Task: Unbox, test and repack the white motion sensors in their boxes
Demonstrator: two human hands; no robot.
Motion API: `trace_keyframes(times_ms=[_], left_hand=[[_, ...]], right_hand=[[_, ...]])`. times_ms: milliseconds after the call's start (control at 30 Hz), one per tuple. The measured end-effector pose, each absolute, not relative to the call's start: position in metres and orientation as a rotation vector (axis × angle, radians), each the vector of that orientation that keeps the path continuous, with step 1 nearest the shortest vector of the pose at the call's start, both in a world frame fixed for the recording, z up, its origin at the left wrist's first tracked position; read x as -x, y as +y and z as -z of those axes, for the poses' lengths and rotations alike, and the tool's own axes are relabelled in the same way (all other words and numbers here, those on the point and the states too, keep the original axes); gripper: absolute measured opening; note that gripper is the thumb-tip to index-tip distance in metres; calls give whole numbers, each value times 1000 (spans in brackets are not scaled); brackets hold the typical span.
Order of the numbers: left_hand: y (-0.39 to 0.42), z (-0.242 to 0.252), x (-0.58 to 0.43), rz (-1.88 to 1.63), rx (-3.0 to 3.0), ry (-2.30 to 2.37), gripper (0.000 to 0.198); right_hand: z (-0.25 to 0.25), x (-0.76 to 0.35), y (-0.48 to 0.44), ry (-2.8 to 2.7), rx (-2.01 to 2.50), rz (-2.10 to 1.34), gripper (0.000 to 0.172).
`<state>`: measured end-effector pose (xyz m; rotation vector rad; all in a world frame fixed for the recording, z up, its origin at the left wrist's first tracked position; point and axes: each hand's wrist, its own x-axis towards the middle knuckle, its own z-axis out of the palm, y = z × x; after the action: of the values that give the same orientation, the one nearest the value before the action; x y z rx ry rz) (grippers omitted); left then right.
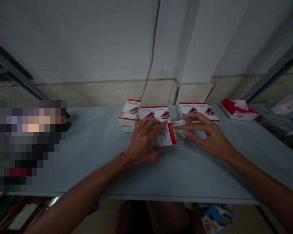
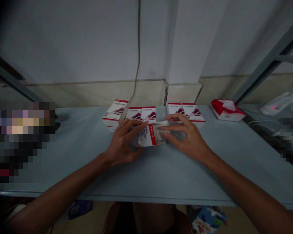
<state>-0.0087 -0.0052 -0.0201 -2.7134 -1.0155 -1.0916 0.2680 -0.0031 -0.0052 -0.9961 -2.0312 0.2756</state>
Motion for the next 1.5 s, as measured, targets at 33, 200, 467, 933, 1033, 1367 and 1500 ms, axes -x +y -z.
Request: trace_keyframes(times_ms=[33, 200, 467, 933, 1033, 1367, 1500], left_hand=[[-6, 20, 8, 1079, 2721, -974, 90], [-9, 19, 7, 987, 2670, -843, 91], [-10, 15, 9, 1001, 2604, -838, 93], [-4, 6, 16, 1049, 2657, -918, 93], [4, -4, 26, 985, 2795, -999, 92], [0, -11, 25, 500, 3009, -1049, 79], [-3, -11, 17, 1000, 2967, -1073, 57]], right_hand=[[9, -267, -2, -2036, 1002, -317, 23], [23, -264, 2, -2012, 1032, -471, 25], [22, -259, -4, -1974, 1123, -532, 22], [7, -262, -7, -1906, 1156, -169, 11], [-1, -274, -1, -1709, 1194, -342, 14], [-4, -288, 12, -1165, 1021, -835, 21], [2, -273, 4, -1141, 942, -1024, 16]])
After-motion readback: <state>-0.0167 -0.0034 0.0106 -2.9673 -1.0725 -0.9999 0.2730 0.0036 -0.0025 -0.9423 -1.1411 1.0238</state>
